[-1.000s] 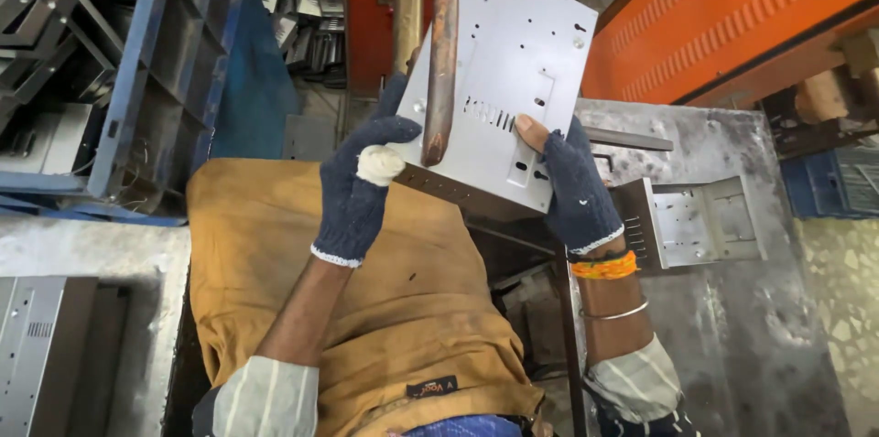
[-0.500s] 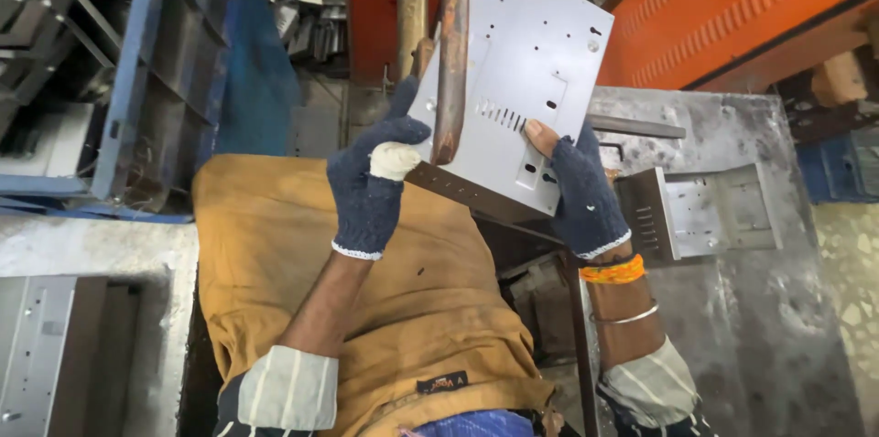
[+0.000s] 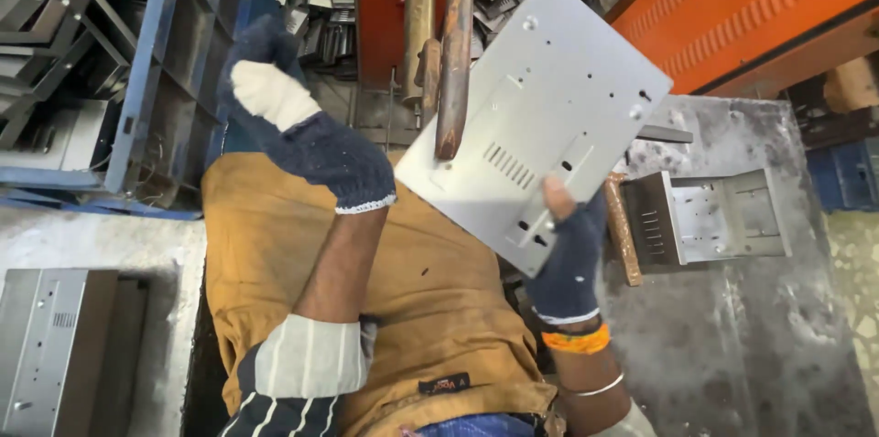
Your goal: The recorder is using a spot welding machine to join metal casing components on a production floor.
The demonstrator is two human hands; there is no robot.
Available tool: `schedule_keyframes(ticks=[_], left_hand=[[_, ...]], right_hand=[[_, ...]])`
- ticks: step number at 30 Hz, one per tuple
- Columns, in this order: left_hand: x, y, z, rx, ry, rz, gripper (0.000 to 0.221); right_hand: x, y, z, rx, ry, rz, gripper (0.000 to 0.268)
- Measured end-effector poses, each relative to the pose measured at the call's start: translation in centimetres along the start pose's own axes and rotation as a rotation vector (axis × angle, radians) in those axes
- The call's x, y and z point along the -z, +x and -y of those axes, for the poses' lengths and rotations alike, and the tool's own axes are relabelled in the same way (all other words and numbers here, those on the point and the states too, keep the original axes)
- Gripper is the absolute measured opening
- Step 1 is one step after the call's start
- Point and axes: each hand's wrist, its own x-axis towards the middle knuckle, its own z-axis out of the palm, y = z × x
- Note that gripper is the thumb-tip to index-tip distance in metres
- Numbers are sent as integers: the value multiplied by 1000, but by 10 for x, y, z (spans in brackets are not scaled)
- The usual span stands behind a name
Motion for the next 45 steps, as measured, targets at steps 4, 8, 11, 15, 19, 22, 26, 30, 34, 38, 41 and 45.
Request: schedule_keyframes(ticks=[4, 8, 11, 15, 19, 22, 26, 30, 34, 38, 41, 45], left_hand=[[-3, 3, -6, 7, 6, 24, 28], [2, 6, -22, -5, 25, 35, 29], [2, 2, -36, 13, 41, 36, 30], [-3, 7, -55, -4, 47, 47, 32], [-12, -4, -74, 4, 62, 54, 33], [-18, -6, -97, 82, 103, 160, 38], [-19, -5, -97, 187, 138, 321, 47], [-24, 2, -92, 136, 62, 353, 37], [-28, 7, -88, 31, 72, 346, 22], [-20, 0, -73, 124, 195, 236, 18], [-19, 0, -66, 148, 234, 183, 20], [-28, 0, -74, 26, 185, 230, 19]], right_hand=[[9, 0, -17, 75, 133, -19, 56], [-5, -1, -19, 50, 225, 16, 59], [-5, -6, -12, 16, 147, 36, 58], [-6, 1, -9, -3, 180, 65, 57], [-2, 6, -6, -57, 159, 55, 59], [1, 13, -4, -90, 137, 58, 58], [7, 21, 2, -123, 81, 95, 55], [4, 34, 12, -118, 36, 139, 52], [1, 43, 19, -75, -48, 167, 50], [-1, 51, 19, -107, -73, 144, 50], [-1, 59, 22, -97, -109, 148, 50], [3, 61, 24, -67, -171, 123, 51]])
